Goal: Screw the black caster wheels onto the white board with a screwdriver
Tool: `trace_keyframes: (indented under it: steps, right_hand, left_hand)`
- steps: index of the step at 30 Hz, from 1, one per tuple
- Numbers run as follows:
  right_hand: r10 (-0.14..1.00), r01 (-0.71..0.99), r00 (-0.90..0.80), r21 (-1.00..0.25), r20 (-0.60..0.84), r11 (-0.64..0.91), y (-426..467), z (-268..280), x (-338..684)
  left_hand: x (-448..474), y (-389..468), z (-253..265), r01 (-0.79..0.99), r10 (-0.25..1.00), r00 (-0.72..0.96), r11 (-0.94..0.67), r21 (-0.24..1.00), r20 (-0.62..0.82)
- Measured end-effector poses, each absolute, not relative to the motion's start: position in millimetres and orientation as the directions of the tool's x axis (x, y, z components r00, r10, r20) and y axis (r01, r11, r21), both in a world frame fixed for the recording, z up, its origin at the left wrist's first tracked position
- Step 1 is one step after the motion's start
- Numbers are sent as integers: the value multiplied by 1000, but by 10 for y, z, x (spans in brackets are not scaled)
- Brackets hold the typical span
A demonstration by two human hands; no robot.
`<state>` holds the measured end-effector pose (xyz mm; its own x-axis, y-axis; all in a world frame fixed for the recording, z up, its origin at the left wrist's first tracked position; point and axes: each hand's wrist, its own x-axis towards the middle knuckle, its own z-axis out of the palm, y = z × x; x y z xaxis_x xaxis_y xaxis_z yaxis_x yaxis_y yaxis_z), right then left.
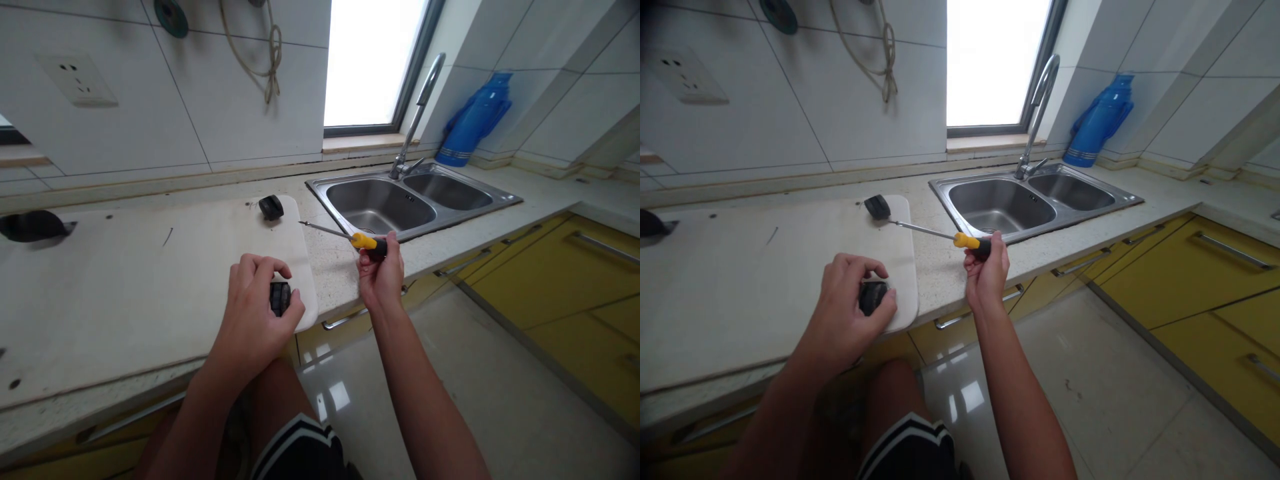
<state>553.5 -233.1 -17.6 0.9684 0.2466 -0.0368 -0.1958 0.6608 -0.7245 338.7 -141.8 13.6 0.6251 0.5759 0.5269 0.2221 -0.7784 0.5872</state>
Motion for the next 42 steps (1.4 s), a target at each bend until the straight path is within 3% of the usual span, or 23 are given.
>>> trace_keyframes:
  steps: [14, 23, 32, 42]
  right_hand:
    - [219, -143, 976, -757, -1, 637, -2315, -170, 5522]
    - [190, -94, 981, -762, 39, 641, -2333, -149, 5446]
    - [165, -71, 985, -766, 46, 639, -2341, -156, 5427]
    - [155, -64, 987, -761, 48, 646, -2339, -148, 5406]
  left_hand:
    - [3045, -1324, 33, 167, 795, 499, -477, 863, 343]
    - [2936, -1238, 8, 54, 702, 634, -458, 887, 324]
    - [2895, -1235, 15, 191, 727, 623, -499, 845, 289]
    - [2878, -1225, 29, 203, 705, 633, -551, 810, 320]
